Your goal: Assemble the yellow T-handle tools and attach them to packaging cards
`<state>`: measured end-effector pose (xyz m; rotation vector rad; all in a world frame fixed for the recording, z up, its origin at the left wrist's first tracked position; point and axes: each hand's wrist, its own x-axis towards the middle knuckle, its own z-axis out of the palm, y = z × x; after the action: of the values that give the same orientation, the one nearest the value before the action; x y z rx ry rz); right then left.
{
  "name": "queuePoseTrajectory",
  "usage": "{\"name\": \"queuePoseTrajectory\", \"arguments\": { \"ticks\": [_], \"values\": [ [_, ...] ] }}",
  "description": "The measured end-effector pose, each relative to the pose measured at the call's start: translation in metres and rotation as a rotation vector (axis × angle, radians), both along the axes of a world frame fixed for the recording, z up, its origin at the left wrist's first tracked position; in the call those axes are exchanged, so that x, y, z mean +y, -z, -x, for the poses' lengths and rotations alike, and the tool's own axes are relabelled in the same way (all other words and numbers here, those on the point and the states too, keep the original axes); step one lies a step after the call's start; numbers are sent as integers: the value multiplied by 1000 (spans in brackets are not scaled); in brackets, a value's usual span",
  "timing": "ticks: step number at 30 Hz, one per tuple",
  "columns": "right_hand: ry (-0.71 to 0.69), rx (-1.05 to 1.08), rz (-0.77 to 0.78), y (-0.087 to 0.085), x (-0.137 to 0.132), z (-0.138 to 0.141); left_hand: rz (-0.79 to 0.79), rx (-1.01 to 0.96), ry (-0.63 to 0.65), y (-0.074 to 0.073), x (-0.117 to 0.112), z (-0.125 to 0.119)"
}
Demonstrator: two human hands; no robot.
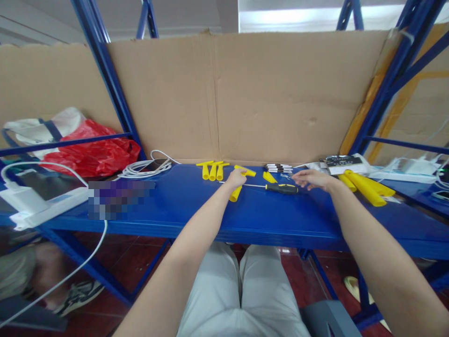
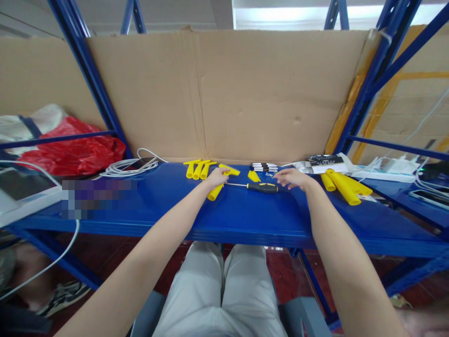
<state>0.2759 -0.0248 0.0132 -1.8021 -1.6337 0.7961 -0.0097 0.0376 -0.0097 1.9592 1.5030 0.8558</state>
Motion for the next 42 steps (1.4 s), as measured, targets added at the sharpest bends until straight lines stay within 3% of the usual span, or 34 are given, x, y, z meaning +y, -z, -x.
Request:
{"name": "queuePoseTrajectory", "arguments": {
  "ticks": [4, 10, 18, 25, 30, 42],
  "values": [
    [82, -441, -133, 4, 31, 5, 20, -23, 7, 0, 0, 0],
    [90, -799, -71, 7, 69, 10, 23, -31, 20, 1, 0, 0],
    [83, -879, -110, 18, 63, 20, 19, -6, 21, 2, 2, 0],
    [23, -958, -117, 14, 49, 34, 8, -9, 11, 2, 1, -1],
    [-7, -971, -183, 14, 45, 35, 10, -24, 14, 2, 1, 0],
    [9, -922, -166, 15, 45, 30, 3, -42, 22, 4, 4, 0]
  ]
}}
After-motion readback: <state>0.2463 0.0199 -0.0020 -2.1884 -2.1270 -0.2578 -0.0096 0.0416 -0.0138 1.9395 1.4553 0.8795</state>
